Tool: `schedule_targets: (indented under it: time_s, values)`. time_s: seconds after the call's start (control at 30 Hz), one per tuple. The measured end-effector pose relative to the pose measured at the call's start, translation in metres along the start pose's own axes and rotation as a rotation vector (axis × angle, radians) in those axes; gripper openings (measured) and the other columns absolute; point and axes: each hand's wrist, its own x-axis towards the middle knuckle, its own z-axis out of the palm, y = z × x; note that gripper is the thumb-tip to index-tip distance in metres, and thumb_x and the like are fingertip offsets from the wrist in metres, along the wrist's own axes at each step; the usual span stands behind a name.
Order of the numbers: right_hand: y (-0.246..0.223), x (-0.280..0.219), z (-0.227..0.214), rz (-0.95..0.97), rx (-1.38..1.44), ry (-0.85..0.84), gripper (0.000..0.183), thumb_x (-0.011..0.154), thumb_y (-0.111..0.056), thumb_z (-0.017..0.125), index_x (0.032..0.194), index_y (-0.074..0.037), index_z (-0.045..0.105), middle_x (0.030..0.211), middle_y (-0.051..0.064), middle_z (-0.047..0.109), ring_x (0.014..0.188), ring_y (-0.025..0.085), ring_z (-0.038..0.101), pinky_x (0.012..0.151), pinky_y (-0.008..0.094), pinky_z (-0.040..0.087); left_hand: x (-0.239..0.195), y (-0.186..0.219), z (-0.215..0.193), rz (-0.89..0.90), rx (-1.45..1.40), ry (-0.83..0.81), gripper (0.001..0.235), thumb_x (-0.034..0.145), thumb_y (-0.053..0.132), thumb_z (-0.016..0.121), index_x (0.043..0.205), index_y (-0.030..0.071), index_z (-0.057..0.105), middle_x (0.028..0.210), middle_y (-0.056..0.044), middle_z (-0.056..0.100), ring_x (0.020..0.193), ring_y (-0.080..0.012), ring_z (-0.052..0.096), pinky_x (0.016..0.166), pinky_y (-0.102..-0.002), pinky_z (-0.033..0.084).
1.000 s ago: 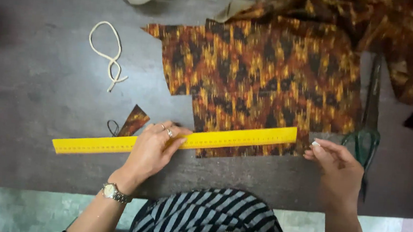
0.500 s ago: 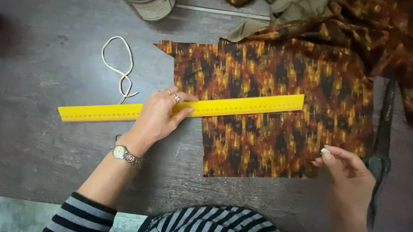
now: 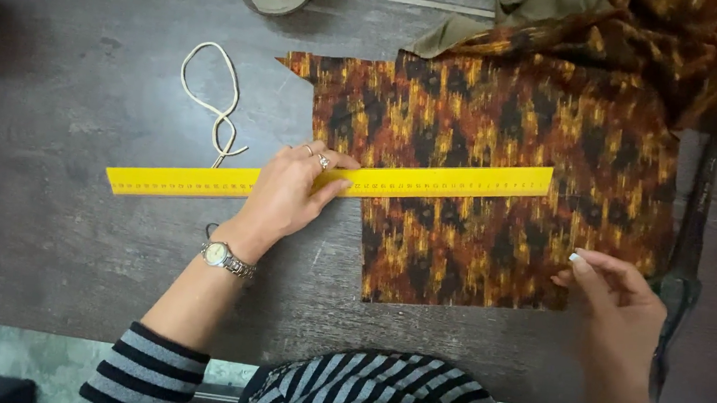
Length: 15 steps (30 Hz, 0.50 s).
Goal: Measuring and cutting patterned fabric into specific shapes using a ruler and scissors on a work table.
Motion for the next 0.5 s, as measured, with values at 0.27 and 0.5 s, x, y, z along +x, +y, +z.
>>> schedule_targets:
  time_s: [0.27,0.5]
  values:
    - [0.016,0.006,-0.005,-0.036,0.040,-0.033,0.013,0.095,-0.006,0.064,0.108,-0.005,0.065,0.092,0.008,0.066,0.079,0.016,0.065,0.078,0.026,0.058,0.000,0.002,-0.001,-0.001,-0.005,0.004,0.021,0.089,0.015,0.064,0.110,0.015,0.067,0.095,-0.004,0.066,0.088,-0.0250,0.061,0.079,-0.042,0.046]
    - [0.022,0.015,-0.003,-0.104,0.043,-0.020,0.011,0.097,-0.003,0.063,0.108,-0.004,0.064,0.102,0.008,0.066,0.082,0.016,0.064,0.080,0.027,0.060,0.000,-0.002,0.003,0.022,0.012,0.030,0.020,0.090,0.015,0.063,0.109,0.015,0.067,0.092,-0.004,0.065,0.084,-0.0250,0.060,0.075,-0.042,0.046]
